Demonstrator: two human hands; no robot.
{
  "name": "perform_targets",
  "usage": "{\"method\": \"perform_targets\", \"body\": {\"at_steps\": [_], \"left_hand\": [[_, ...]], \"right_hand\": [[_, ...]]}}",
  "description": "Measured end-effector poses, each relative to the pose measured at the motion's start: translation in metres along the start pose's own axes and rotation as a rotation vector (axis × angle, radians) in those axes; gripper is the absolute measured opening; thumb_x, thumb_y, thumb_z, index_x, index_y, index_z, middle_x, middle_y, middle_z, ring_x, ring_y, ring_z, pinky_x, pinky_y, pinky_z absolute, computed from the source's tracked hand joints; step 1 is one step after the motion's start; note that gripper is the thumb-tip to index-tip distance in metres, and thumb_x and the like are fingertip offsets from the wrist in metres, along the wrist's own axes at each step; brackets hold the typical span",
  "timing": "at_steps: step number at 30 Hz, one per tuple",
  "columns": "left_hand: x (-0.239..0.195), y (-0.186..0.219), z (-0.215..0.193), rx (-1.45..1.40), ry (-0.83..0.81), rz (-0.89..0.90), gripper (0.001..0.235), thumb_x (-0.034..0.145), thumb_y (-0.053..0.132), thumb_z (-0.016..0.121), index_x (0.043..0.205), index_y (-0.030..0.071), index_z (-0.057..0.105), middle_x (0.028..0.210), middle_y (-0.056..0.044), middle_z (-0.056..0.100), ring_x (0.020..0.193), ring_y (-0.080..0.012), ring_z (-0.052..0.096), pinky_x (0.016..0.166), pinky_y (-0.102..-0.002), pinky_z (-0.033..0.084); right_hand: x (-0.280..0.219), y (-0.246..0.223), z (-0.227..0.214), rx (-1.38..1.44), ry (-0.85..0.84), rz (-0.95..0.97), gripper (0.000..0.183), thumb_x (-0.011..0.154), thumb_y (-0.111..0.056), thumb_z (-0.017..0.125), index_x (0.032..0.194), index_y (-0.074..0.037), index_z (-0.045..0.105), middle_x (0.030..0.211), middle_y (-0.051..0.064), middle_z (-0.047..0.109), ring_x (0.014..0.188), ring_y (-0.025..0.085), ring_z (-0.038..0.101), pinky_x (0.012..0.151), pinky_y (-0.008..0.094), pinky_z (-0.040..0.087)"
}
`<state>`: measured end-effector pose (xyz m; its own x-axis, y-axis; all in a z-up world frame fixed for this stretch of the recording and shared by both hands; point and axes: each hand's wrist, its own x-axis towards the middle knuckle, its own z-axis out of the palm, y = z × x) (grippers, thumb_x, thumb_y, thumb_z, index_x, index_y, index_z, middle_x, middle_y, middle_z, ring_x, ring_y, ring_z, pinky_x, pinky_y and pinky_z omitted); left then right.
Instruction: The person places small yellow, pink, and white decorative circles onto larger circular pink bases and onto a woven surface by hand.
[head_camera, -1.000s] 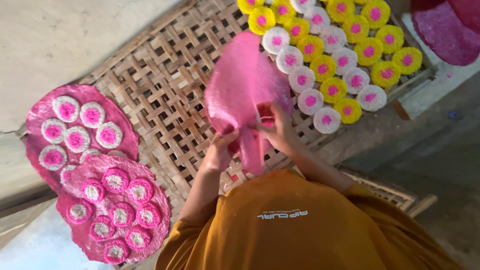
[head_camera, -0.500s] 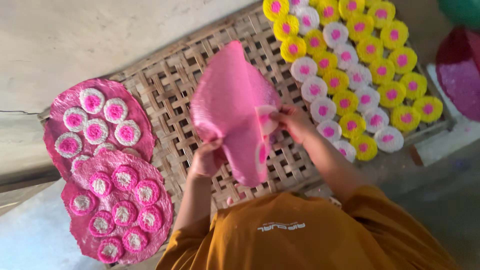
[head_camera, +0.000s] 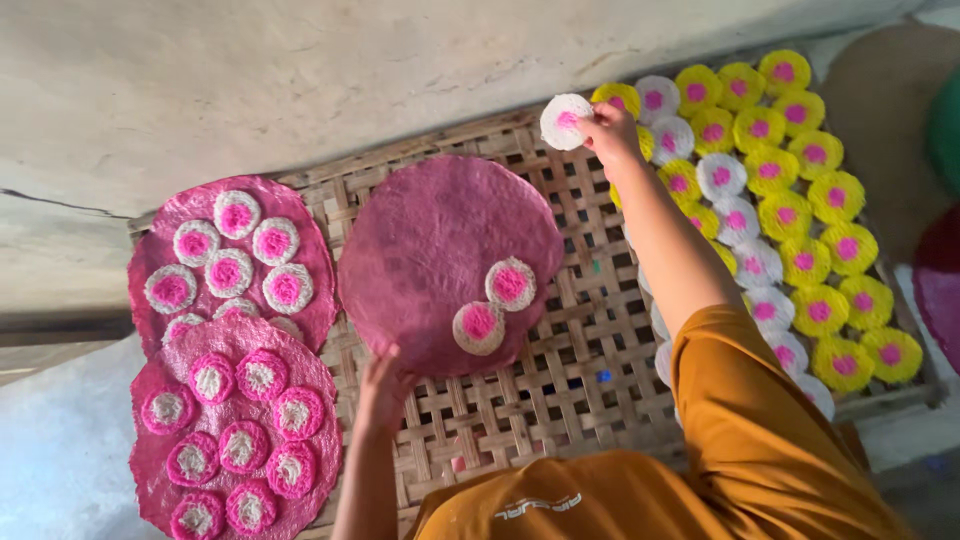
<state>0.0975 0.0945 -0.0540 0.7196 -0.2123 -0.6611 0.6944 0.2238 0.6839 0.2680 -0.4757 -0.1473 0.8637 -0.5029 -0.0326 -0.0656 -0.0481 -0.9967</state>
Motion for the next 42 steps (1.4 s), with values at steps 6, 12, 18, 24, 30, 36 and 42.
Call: {"method": "perform_targets", "body": {"at_steps": [6,12,18,24,30,36,42], "left_hand": [[-0.033,-0.051,0.028,0.224,0.04,0.13,0.044,0.092,0.016,0.071,0.129,-0.003,0.059,0.12,-0.017,0.071,0.11,-0.025,0.07,0.102,-0.037,0.056],[-0.01,-0.061,0.048,0.038,-0.071,0.254,0.034,0.099,0.018,0.06,0.126,-0.003,0.056,0.119,-0.014,0.067,0.11,-0.0255,0.067,0.099,-0.039,0.058],[0.013,-0.023,0.085,0.025,-0.181,0.361,0.035,0.106,0.016,0.057,0.133,-0.005,0.054,0.127,-0.018,0.061,0.116,-0.0264,0.06,0.101,-0.039,0.052],[0.03,0.007,0.117,0.073,-0.5,0.347,0.045,0.104,0.024,0.063,0.137,-0.005,0.052,0.131,-0.019,0.06,0.119,-0.0274,0.06,0.101,-0.043,0.051],[0.034,0.013,0.117,0.194,-0.557,0.258,0.064,0.099,0.029,0.067,0.148,-0.008,0.048,0.137,-0.024,0.057,0.127,-0.0371,0.054,0.109,-0.059,0.042],[0.019,0.034,0.115,0.263,-0.431,0.086,0.074,0.082,0.03,0.058,0.149,0.007,0.037,0.142,-0.014,0.054,0.131,-0.0328,0.054,0.103,-0.06,0.048],[0.011,0.043,0.103,-0.078,-0.431,0.072,0.072,0.079,0.033,0.062,0.142,0.003,0.044,0.132,-0.018,0.058,0.121,-0.0407,0.057,0.096,-0.065,0.049]], "right_hand": [[0.0,-0.011,0.025,-0.93,0.275,-0.511,0.026,0.083,-0.004,0.076,0.107,-0.004,0.066,0.111,0.021,0.063,0.107,0.043,0.06,0.092,0.051,0.049],[-0.03,-0.087,0.039,-1.061,0.286,-0.509,0.038,0.08,-0.01,0.081,0.113,-0.005,0.061,0.122,0.02,0.056,0.116,0.042,0.056,0.097,0.051,0.048],[-0.177,-0.154,0.101,-0.249,-0.572,-0.167,0.021,0.095,-0.028,0.076,0.101,-0.009,0.069,0.093,0.003,0.074,0.083,0.013,0.071,0.075,0.031,0.061],[-0.279,-0.171,0.108,0.021,-0.616,-0.005,0.033,0.094,-0.015,0.073,0.122,0.0,0.066,0.111,0.009,0.075,0.101,0.014,0.072,0.092,0.03,0.06],[-0.271,-0.122,0.078,0.34,-0.659,0.156,0.044,0.096,-0.014,0.074,0.136,0.0,0.063,0.124,0.008,0.071,0.11,0.013,0.068,0.098,0.03,0.057],[-0.265,-0.086,0.066,0.414,-0.457,0.3,0.022,0.108,-0.016,0.07,0.113,0.005,0.069,0.1,0.013,0.07,0.083,0.019,0.068,0.073,0.034,0.061],[-0.254,-0.114,0.079,0.706,-0.466,0.525,0.032,0.098,-0.025,0.066,0.114,0.003,0.066,0.108,0.016,0.072,0.096,0.022,0.072,0.085,0.03,0.063]]}}
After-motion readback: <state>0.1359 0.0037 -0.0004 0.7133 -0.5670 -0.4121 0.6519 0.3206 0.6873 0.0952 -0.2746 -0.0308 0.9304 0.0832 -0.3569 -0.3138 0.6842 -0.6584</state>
